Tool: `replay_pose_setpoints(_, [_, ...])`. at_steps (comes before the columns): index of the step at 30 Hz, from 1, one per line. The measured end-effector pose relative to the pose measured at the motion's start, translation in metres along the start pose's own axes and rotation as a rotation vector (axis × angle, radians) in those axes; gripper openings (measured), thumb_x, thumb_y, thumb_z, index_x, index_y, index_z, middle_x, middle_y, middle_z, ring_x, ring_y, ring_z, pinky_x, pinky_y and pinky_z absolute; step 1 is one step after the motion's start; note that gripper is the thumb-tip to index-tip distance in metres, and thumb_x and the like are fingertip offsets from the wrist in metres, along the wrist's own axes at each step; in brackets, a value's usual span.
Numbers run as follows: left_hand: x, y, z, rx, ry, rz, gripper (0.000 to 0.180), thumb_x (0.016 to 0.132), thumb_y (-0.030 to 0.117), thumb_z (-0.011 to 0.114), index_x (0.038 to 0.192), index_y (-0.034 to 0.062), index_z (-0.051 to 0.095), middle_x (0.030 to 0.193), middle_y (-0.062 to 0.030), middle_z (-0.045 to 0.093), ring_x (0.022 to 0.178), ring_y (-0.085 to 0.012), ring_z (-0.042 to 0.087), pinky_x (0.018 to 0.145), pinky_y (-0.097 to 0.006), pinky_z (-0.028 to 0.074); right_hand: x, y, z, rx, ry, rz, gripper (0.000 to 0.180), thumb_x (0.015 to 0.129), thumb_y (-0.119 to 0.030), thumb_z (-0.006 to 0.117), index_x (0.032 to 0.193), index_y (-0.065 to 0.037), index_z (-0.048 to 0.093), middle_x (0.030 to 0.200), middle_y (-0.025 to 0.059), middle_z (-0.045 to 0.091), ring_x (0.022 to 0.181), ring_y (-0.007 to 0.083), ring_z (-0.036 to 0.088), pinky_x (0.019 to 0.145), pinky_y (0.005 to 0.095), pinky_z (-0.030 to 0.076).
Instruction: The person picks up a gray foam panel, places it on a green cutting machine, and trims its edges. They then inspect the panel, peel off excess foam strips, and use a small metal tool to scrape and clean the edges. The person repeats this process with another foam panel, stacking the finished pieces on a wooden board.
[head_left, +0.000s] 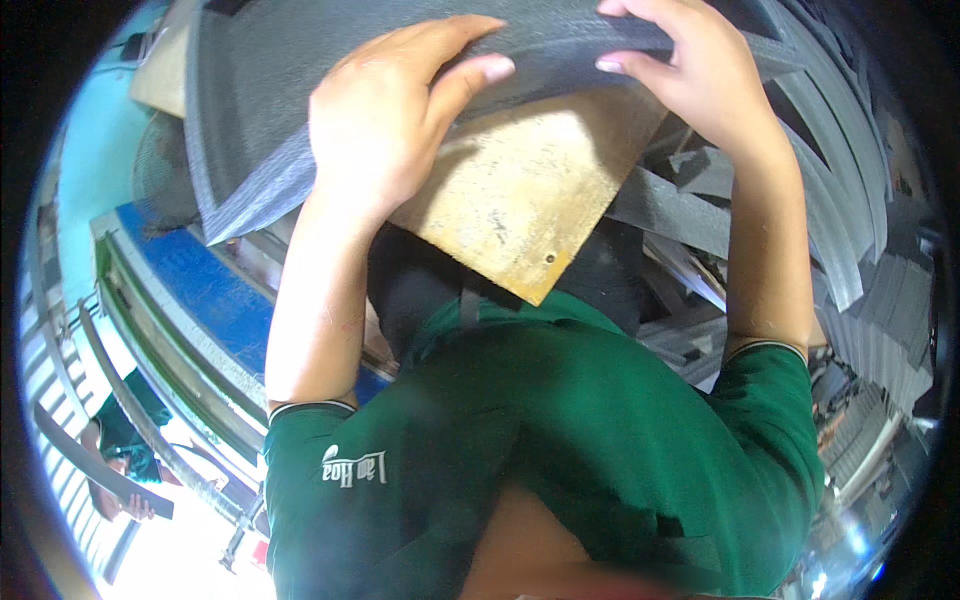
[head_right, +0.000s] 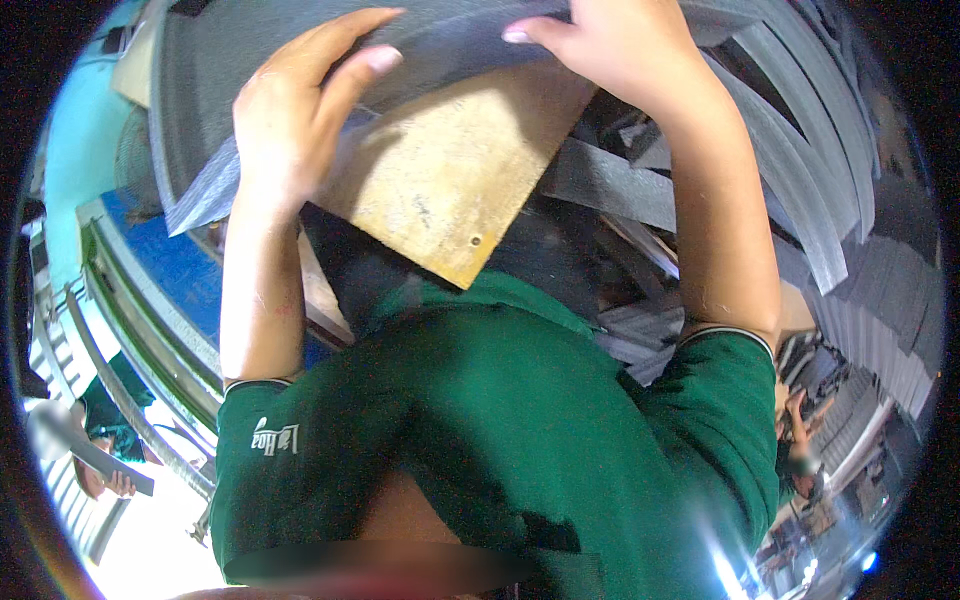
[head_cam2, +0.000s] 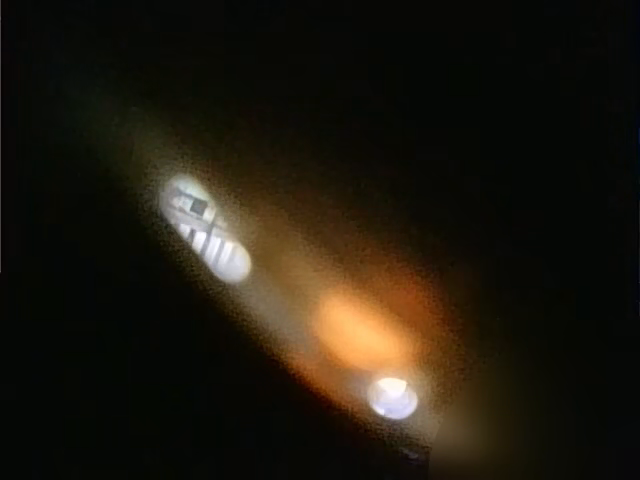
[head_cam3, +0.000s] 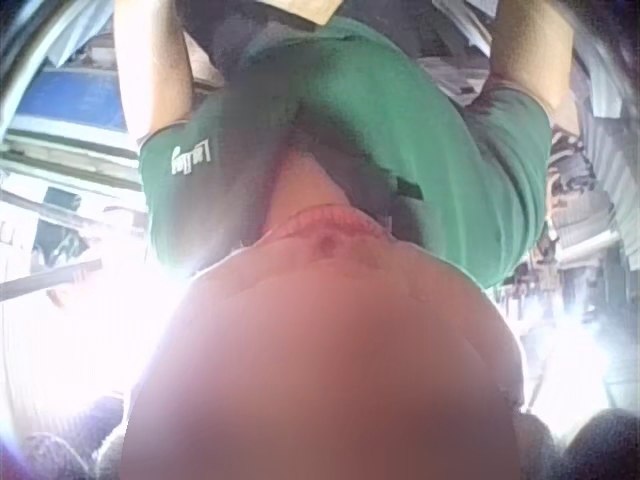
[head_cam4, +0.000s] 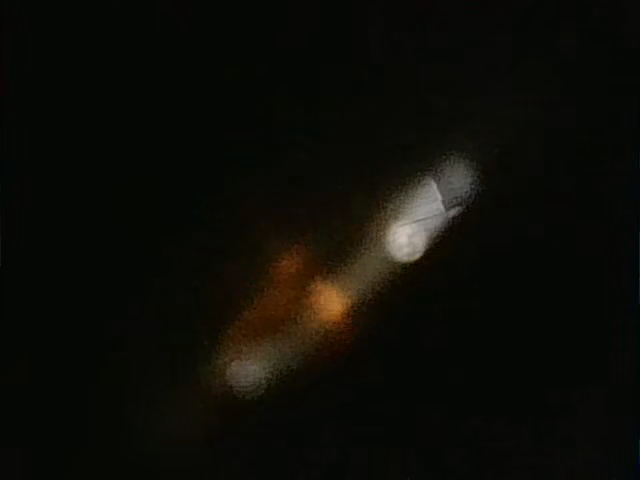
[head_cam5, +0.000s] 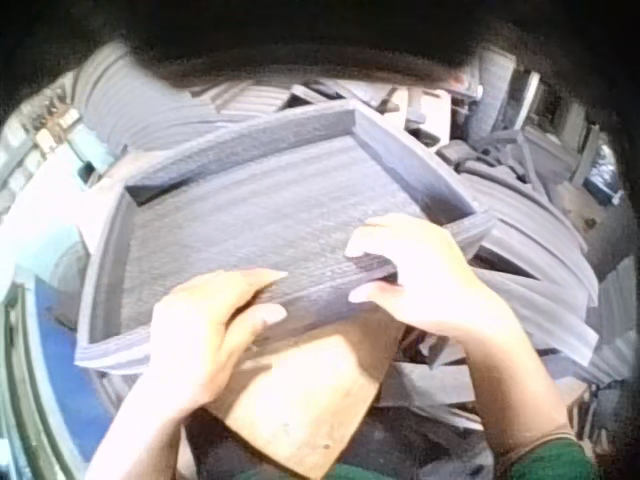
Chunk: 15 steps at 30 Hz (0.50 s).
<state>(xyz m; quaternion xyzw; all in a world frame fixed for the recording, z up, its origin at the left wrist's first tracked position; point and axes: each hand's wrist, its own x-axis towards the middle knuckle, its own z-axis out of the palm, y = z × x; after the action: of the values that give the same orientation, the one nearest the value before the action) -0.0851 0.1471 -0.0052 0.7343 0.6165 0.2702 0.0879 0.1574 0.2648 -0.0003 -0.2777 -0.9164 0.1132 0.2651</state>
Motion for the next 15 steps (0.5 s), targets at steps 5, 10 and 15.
replay_pose_setpoints(5, [-0.026, -0.03, -0.032, -1.282, 0.365, 0.007, 0.038, 0.112, 0.026, 0.04, 0.114, -0.0016, 0.067, 0.088, -0.0111, 0.07, 0.091, -0.0278, 0.07, 0.103, -0.053, 0.052, -0.014, 0.004, 0.009, 0.149, 0.187, -0.032, 0.035, 0.081, -0.005, 0.082, 0.114, -0.004, 0.073, 0.116, 0.0092, 0.069, 0.112, 0.0231, 0.066, 0.101, 0.0319, 0.048])
replay_pose_setpoints(10, [-0.074, -0.043, -0.074, -0.346, 0.613, -0.26, 0.038, 0.103, 0.031, 0.059, 0.126, 0.0016, 0.068, 0.102, -0.0127, 0.075, 0.106, -0.0271, 0.07, 0.109, -0.044, 0.046, -0.028, 0.002, 0.024, 0.486, 0.52, 0.09, 0.02, 0.088, 0.001, 0.076, 0.108, 0.001, 0.073, 0.11, 0.0095, 0.07, 0.104, 0.0176, 0.066, 0.097, 0.03, 0.051])
replay_pose_setpoints(15, [-0.084, -0.02, -0.083, 0.208, 0.464, -0.033, 0.08, 0.077, 0.039, 0.086, 0.145, 0.0092, 0.057, 0.151, -0.0232, 0.051, 0.144, -0.0406, 0.043, 0.119, -0.053, 0.033, -0.009, -0.046, 0.028, 0.671, 0.724, 0.037, 0.021, 0.093, 0.004, 0.07, 0.114, 0.006, 0.068, 0.116, 0.0135, 0.069, 0.106, 0.0196, 0.065, 0.098, 0.0314, 0.052])
